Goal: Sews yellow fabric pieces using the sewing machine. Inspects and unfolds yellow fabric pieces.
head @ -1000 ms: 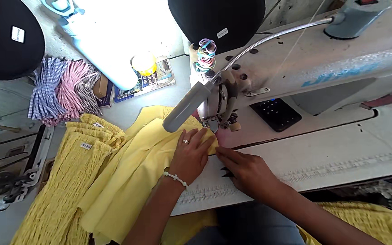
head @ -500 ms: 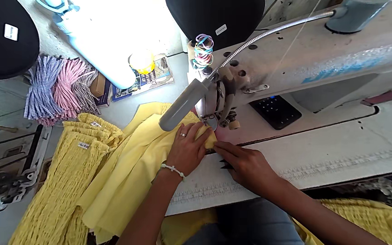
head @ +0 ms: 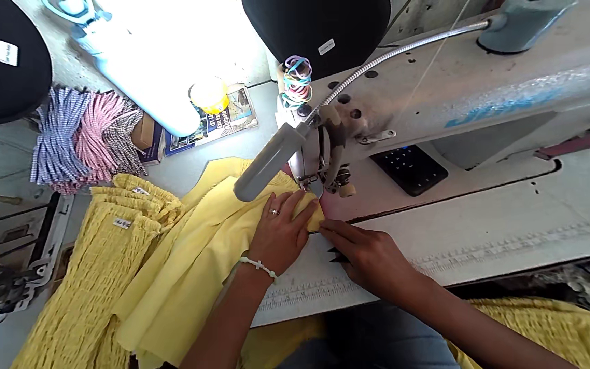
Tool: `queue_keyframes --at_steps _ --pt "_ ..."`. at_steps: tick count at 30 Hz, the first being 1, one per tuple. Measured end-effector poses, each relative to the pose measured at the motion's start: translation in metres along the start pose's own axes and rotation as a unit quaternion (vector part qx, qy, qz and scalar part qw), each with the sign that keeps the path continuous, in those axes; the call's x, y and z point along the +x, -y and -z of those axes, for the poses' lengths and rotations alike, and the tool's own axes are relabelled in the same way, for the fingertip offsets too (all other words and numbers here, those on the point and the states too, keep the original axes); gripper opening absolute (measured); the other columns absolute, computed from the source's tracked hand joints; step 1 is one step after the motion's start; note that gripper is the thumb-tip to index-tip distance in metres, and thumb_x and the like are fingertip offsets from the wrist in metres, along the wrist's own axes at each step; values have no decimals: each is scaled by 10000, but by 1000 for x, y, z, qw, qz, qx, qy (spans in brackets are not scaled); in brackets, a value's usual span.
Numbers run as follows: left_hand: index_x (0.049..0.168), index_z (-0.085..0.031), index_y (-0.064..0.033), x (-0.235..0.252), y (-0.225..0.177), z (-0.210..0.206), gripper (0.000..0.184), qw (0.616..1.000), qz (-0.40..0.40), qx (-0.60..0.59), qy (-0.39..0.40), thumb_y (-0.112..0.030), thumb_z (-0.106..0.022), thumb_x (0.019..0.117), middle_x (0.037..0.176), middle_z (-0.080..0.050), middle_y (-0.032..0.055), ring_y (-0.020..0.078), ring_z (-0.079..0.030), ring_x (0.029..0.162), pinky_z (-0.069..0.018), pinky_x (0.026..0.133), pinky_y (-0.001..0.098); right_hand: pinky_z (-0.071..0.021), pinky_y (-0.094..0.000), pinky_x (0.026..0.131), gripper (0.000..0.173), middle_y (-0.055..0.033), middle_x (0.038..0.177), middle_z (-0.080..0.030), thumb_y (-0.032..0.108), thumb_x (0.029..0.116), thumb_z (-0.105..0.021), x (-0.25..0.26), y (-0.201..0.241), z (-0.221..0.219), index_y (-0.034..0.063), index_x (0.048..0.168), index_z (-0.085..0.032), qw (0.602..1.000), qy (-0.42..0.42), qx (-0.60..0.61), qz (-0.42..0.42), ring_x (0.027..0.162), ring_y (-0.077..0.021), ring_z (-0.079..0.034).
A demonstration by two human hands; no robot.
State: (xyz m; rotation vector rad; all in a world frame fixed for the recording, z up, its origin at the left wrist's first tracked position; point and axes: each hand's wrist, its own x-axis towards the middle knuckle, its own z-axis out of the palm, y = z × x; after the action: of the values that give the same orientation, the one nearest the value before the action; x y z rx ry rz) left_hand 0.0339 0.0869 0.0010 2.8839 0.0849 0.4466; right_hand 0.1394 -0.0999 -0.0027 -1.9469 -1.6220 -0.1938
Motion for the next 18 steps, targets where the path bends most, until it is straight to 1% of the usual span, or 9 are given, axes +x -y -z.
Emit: queue_keyframes --at_steps 4,7,9,15,17,18 --pt "1358 -683 -208 3 3 0 423 1000 8 -2 7 -183 -462 998 1427 -602 144 376 -552 1341 -391 1113 615 -588 -353 577 332 -115 1209 -738 -16 788 -666 -1 -1 -2 14 1106 -757 1000 -4 3 -16 772 -248 -747" --pt "1364 -679 -213 7 9 -1 426 1000 11 -3 15 -192 -454 1003 1457 -579 135 369 -518 1374 -362 1136 607 -578 -363 560 355 -112 1222 -737 -20 793 -664 3 -1 -4 10 1135 -755 1000 -3 -5 -24 751 -257 -743" --pt "1370 -675 -220 9 11 -1 429 1000 9 2 16 -200 -452 1003 1458 -578 137 371 -516 1375 -361 1138 602 -576 -359 558 356 -109 1223 -738 -19 797 -662 5 -2 -5 10 1140 -755 1000 -4 -10 -23 745 -251 -741" --pt "1366 -676 -224 9 12 -1 426 1000 6 8 16 -202 -450 1006 1462 -574 140 379 -522 1368 -362 1136 606 -577 -348 574 382 -115 1225 -738 -31 775 -682 5 -2 -4 5 1148 -754 1000 2 -14 -22 755 -249 -742" --pt "1367 -673 -193 8 13 -1 413 1000 3 -1 11 -203 -462 1012 1458 -577 137 372 -522 1370 -360 1141 605 -578 -346 580 389 -111 1234 -735 -31 781 -679 4 -1 -5 7 1162 -751 1000 2 -17 -24 764 -249 -741" --pt "1361 -670 -156 7 13 -1 401 1000 5 -12 4 -208 -472 1016 1449 -589 132 360 -529 1370 -363 1144 601 -579 -346 583 387 -108 1238 -733 -30 786 -678 3 -1 -5 8 1165 -749 999 1 -21 -24 768 -248 -742"
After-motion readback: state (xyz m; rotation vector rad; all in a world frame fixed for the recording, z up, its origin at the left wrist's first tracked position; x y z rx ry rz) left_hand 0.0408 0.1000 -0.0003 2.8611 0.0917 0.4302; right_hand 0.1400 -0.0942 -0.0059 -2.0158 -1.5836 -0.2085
